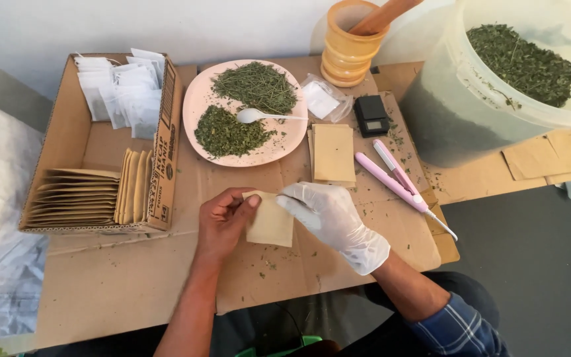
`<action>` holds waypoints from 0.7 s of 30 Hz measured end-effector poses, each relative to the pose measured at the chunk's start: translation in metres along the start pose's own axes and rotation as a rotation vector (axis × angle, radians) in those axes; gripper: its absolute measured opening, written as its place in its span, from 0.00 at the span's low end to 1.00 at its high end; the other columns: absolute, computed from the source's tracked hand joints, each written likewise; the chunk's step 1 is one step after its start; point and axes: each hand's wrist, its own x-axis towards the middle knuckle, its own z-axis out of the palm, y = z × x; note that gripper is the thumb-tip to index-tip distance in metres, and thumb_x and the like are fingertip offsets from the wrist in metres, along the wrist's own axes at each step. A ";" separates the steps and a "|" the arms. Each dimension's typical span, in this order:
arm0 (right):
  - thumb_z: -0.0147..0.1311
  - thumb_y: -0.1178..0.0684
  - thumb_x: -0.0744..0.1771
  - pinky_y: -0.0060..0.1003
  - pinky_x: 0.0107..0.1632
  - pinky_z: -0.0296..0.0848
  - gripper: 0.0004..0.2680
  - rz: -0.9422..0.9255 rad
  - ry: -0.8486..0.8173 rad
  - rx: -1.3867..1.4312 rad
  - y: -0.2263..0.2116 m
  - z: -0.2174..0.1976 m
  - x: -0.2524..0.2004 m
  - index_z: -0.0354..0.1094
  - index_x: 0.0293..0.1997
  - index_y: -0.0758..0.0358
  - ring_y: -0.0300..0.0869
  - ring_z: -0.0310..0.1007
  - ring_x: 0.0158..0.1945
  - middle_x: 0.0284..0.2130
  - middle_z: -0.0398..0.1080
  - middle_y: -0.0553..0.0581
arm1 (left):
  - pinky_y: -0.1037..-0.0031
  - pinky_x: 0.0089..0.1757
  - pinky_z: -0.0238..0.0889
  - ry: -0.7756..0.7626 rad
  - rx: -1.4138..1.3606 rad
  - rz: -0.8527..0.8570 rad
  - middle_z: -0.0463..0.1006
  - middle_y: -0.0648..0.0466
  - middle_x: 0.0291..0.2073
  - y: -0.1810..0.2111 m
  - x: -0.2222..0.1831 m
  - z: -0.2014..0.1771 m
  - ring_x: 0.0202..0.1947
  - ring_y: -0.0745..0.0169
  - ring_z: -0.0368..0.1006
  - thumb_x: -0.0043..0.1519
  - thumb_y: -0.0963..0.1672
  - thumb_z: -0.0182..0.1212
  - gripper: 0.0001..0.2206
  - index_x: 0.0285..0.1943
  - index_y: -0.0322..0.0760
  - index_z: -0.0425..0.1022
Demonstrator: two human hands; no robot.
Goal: Folding and heat-sealing small tea bags using a hair straightener as a sealer.
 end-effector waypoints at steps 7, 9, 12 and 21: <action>0.66 0.53 0.71 0.41 0.47 0.86 0.07 0.034 0.109 0.099 0.006 0.005 -0.012 0.86 0.53 0.51 0.47 0.89 0.46 0.42 0.88 0.55 | 0.81 0.33 0.72 0.039 -0.170 -0.012 0.79 0.55 0.22 0.030 -0.003 0.020 0.26 0.77 0.71 0.69 0.39 0.70 0.10 0.57 0.28 0.87; 0.67 0.53 0.70 0.41 0.46 0.86 0.07 -0.017 0.137 0.054 0.015 0.008 -0.016 0.86 0.54 0.52 0.49 0.89 0.46 0.43 0.87 0.58 | 0.87 0.33 0.65 -0.012 -0.156 -0.048 0.75 0.57 0.19 0.027 -0.002 0.015 0.25 0.79 0.66 0.73 0.41 0.64 0.12 0.64 0.29 0.83; 0.67 0.55 0.70 0.42 0.45 0.87 0.08 -0.042 0.156 0.014 0.008 0.007 -0.017 0.85 0.54 0.54 0.51 0.89 0.45 0.43 0.87 0.59 | 0.82 0.33 0.64 -0.009 -0.117 -0.054 0.76 0.55 0.22 0.000 -0.001 0.008 0.27 0.76 0.66 0.74 0.41 0.63 0.09 0.57 0.29 0.84; 0.68 0.48 0.70 0.43 0.53 0.85 0.09 0.004 0.290 -0.089 0.014 -0.024 -0.011 0.85 0.56 0.50 0.49 0.86 0.52 0.48 0.86 0.56 | 0.65 0.46 0.82 -0.270 -0.140 -0.294 0.90 0.44 0.48 0.012 -0.002 0.009 0.44 0.61 0.81 0.68 0.40 0.72 0.16 0.65 0.32 0.82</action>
